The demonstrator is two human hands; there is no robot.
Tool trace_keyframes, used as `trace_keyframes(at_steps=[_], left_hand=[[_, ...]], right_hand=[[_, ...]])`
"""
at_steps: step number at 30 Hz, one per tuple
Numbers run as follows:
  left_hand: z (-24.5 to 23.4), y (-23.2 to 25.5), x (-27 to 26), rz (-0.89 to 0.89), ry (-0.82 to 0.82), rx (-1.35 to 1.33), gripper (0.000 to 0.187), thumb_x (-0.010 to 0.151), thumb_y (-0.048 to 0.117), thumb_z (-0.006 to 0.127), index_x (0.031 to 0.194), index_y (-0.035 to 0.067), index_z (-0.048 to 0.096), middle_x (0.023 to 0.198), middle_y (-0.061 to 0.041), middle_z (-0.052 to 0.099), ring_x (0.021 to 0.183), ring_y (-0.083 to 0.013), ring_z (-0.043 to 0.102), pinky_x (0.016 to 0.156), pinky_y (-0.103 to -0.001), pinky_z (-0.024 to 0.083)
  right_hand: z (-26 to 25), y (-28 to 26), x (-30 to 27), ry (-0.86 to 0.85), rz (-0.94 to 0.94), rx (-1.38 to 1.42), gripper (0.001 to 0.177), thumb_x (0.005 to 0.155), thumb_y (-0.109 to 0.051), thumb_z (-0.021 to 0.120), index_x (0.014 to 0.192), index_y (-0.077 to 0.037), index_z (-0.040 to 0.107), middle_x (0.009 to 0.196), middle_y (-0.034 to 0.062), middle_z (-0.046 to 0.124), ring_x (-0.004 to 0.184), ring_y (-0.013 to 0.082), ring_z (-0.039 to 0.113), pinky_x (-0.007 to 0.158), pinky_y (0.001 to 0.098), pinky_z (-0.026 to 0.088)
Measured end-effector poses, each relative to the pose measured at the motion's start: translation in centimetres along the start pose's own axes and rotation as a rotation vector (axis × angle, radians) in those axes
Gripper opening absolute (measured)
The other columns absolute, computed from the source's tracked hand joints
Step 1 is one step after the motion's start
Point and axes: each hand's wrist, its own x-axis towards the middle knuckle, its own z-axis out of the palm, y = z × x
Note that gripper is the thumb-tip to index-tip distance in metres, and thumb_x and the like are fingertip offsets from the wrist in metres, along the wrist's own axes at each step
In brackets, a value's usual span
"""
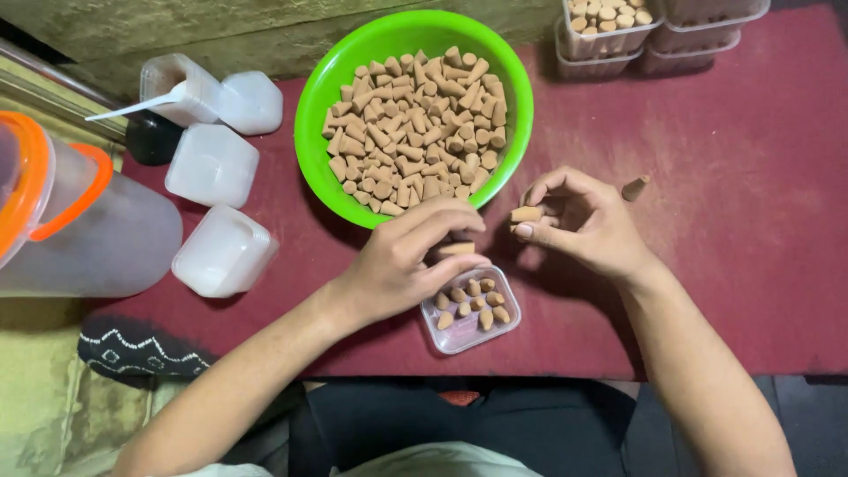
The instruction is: Filling a small plastic container with incense cones from a larger bowl
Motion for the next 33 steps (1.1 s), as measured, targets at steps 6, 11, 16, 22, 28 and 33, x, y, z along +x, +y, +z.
trace_keyframes(at_steps=[6,11,16,22,28,33], left_hand=[[-1.6,1.2,-6.0,-0.167,0.097,0.009,0.019,0.087,0.014,0.082,0.101,0.006,0.072,0.099,-0.008,0.073,0.091,-0.0249,0.076,0.079,-0.033,0.063],[-2.3,-1.7,-11.0,-0.235,0.165,0.089,0.020,0.084,0.008,0.085,0.099,0.005,0.073,0.098,-0.008,0.074,0.082,-0.0234,0.075,0.071,-0.030,0.063],[-2.4,-3.9,-13.0,-0.209,0.188,0.171,0.017,0.085,0.007,0.084,0.097,0.004,0.072,0.096,-0.010,0.073,0.079,-0.0257,0.075,0.069,-0.032,0.062],[-2.4,-4.8,-13.5,-0.116,0.150,0.256,0.019,0.087,0.011,0.083,0.100,0.004,0.072,0.101,-0.011,0.071,0.088,-0.0296,0.074,0.082,-0.038,0.062],[-2.4,-5.3,-13.8,-0.084,0.126,0.284,0.019,0.090,0.009,0.079,0.106,0.005,0.071,0.107,-0.012,0.068,0.093,-0.0320,0.072,0.087,-0.043,0.061],[-2.5,-5.5,-14.1,-0.115,0.101,0.259,0.024,0.088,0.010,0.081,0.110,0.006,0.071,0.109,-0.013,0.067,0.097,-0.0332,0.072,0.088,-0.041,0.061]], right_hand=[[1.1,-1.7,0.8,-0.087,-0.071,-0.630,0.025,0.084,-0.004,0.084,0.101,-0.001,0.065,0.074,0.0135,0.070,0.067,0.0261,0.070,0.055,0.0363,0.055],[1.8,-1.7,0.7,-0.161,-0.033,-0.698,0.022,0.083,-0.004,0.083,0.098,0.000,0.067,0.074,0.0152,0.067,0.065,0.0300,0.072,0.053,0.0369,0.058],[1.9,-1.3,0.8,-0.256,-0.114,-0.808,0.020,0.083,-0.004,0.081,0.096,-0.001,0.067,0.082,0.0165,0.069,0.074,0.0378,0.072,0.065,0.0443,0.058],[2.2,-2.4,1.0,-0.281,-0.266,-0.750,0.022,0.091,-0.003,0.078,0.111,0.001,0.072,0.087,0.0176,0.070,0.078,0.0370,0.070,0.075,0.0470,0.058],[3.8,-5.0,-1.1,-0.155,-0.135,-0.796,0.027,0.090,-0.003,0.080,0.115,0.000,0.069,0.091,0.0128,0.074,0.082,0.0278,0.075,0.079,0.0428,0.060],[7.4,-6.9,-4.6,-0.209,-0.262,-0.964,0.017,0.082,-0.003,0.083,0.096,-0.005,0.074,0.094,0.0096,0.071,0.080,0.0279,0.071,0.075,0.0409,0.059]])
